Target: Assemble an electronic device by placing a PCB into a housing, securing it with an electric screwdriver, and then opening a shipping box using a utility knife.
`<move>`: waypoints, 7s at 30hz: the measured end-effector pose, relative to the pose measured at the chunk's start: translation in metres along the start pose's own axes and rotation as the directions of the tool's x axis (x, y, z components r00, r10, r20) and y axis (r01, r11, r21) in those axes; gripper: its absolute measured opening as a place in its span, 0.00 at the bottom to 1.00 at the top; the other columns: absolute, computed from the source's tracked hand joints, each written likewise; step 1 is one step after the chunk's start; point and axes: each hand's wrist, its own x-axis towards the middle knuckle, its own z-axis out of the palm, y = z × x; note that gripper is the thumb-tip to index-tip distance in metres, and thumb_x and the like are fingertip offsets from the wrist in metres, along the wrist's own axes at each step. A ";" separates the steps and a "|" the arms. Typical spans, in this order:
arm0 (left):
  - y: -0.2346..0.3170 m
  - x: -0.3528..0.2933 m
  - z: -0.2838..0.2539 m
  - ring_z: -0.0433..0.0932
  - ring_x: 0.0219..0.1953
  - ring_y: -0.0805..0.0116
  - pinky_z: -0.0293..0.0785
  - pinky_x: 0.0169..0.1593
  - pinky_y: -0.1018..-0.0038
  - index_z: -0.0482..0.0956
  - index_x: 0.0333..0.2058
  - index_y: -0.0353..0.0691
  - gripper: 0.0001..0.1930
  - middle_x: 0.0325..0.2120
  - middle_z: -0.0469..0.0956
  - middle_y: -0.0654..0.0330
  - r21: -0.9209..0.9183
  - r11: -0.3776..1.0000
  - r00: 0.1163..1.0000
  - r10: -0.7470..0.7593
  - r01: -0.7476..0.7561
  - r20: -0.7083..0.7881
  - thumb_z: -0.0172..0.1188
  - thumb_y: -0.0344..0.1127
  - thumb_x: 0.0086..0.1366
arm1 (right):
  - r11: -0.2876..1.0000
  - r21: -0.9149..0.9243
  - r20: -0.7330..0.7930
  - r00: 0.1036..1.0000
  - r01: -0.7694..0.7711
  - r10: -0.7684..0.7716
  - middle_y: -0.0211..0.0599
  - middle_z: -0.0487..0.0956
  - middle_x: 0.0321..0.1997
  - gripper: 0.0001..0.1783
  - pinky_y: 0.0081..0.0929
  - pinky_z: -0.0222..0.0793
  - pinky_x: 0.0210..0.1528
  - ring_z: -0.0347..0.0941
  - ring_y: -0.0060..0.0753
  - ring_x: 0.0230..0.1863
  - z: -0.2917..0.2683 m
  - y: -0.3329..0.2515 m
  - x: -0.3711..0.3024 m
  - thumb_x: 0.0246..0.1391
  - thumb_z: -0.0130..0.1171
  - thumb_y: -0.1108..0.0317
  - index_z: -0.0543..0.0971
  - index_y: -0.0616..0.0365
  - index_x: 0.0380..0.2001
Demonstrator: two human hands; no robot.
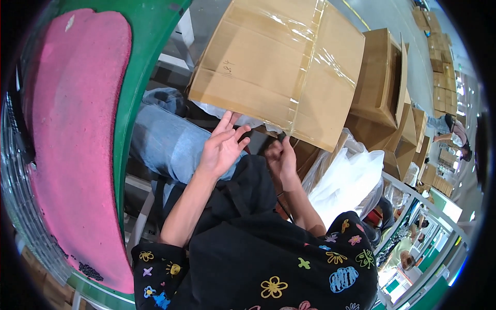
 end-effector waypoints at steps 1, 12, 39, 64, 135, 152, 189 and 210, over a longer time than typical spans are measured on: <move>0.000 0.000 0.000 0.69 0.54 0.63 0.70 0.52 0.65 0.48 0.68 0.42 0.38 0.61 0.61 0.63 -0.006 1.000 1.000 0.008 -0.008 -0.003 0.55 0.30 0.61 | 0.932 0.330 0.125 0.986 -0.150 0.114 0.20 0.53 0.18 0.21 0.18 0.50 0.26 0.44 0.17 0.17 -0.001 -0.007 0.009 0.68 0.40 0.48 0.68 0.56 0.35; 0.000 0.001 0.007 0.71 0.54 0.56 0.70 0.53 0.63 0.48 0.68 0.46 0.37 0.59 0.63 0.53 -0.096 0.995 0.999 -0.004 -0.001 -0.044 0.52 0.27 0.61 | 0.364 -0.728 0.289 0.742 0.580 -0.605 0.25 0.66 0.22 0.11 0.20 0.62 0.24 0.62 0.19 0.23 -0.008 -0.032 -0.002 0.68 0.42 0.64 0.65 0.59 0.33; -0.033 0.025 0.029 0.75 0.41 0.56 0.72 0.45 0.63 0.72 0.43 0.29 0.17 0.38 0.77 0.49 0.976 -0.201 0.994 -0.090 -0.079 0.062 0.59 0.36 0.59 | -0.577 -0.768 0.140 0.951 0.279 0.274 0.54 0.79 0.41 0.18 0.38 0.70 0.46 0.76 0.49 0.44 0.072 -0.200 0.016 0.60 0.53 0.64 0.71 0.62 0.51; -0.082 0.147 0.031 0.37 0.72 0.70 0.29 0.71 0.59 0.56 0.65 0.65 0.39 0.70 0.44 0.72 0.516 -0.852 0.994 -0.106 -0.092 0.002 0.58 0.59 0.56 | -0.977 -0.111 0.885 0.466 0.183 -0.013 0.43 0.76 0.43 0.13 0.44 0.73 0.44 0.74 0.48 0.48 0.292 -0.375 0.304 0.58 0.51 0.70 0.76 0.47 0.46; -0.085 0.113 0.041 0.61 0.61 0.48 0.52 0.64 0.55 0.69 0.56 0.35 0.34 0.52 0.72 0.46 0.978 -0.193 0.991 -0.090 0.081 -0.100 0.52 0.58 0.61 | -0.515 -0.687 0.719 0.577 0.512 -0.387 0.42 0.73 0.16 0.17 0.29 0.65 0.26 0.67 0.23 0.21 0.162 -0.244 0.165 0.54 0.62 0.61 0.73 0.65 0.22; -0.104 0.128 0.013 0.70 0.35 0.59 0.62 0.44 0.64 0.74 0.19 0.36 0.15 0.25 0.72 0.57 0.826 -0.334 0.868 0.042 -0.454 0.495 0.58 0.41 0.58 | -0.928 -0.223 0.833 0.553 0.297 -0.023 0.51 0.78 0.41 0.10 0.45 0.69 0.43 0.73 0.57 0.46 0.272 -0.436 0.273 0.58 0.52 0.73 0.78 0.53 0.42; -0.104 0.119 0.004 0.73 0.41 0.58 0.62 0.48 0.64 0.77 0.35 0.35 0.24 0.37 0.72 0.53 0.819 -0.283 0.853 0.006 -0.499 0.521 0.55 0.54 0.57 | -0.967 -0.226 0.510 0.860 0.120 -0.012 0.48 0.81 0.35 0.15 0.42 0.72 0.47 0.78 0.47 0.42 0.317 -0.402 0.313 0.55 0.47 0.75 0.79 0.49 0.42; -0.091 0.129 0.013 0.73 0.40 0.59 0.63 0.49 0.65 0.78 0.33 0.34 0.22 0.36 0.72 0.55 0.824 -0.289 0.862 -0.007 -0.487 0.507 0.58 0.51 0.55 | -0.988 -0.065 0.588 0.806 0.136 0.072 0.46 0.80 0.43 0.18 0.42 0.71 0.47 0.75 0.49 0.48 0.301 -0.423 0.320 0.52 0.51 0.81 0.78 0.50 0.45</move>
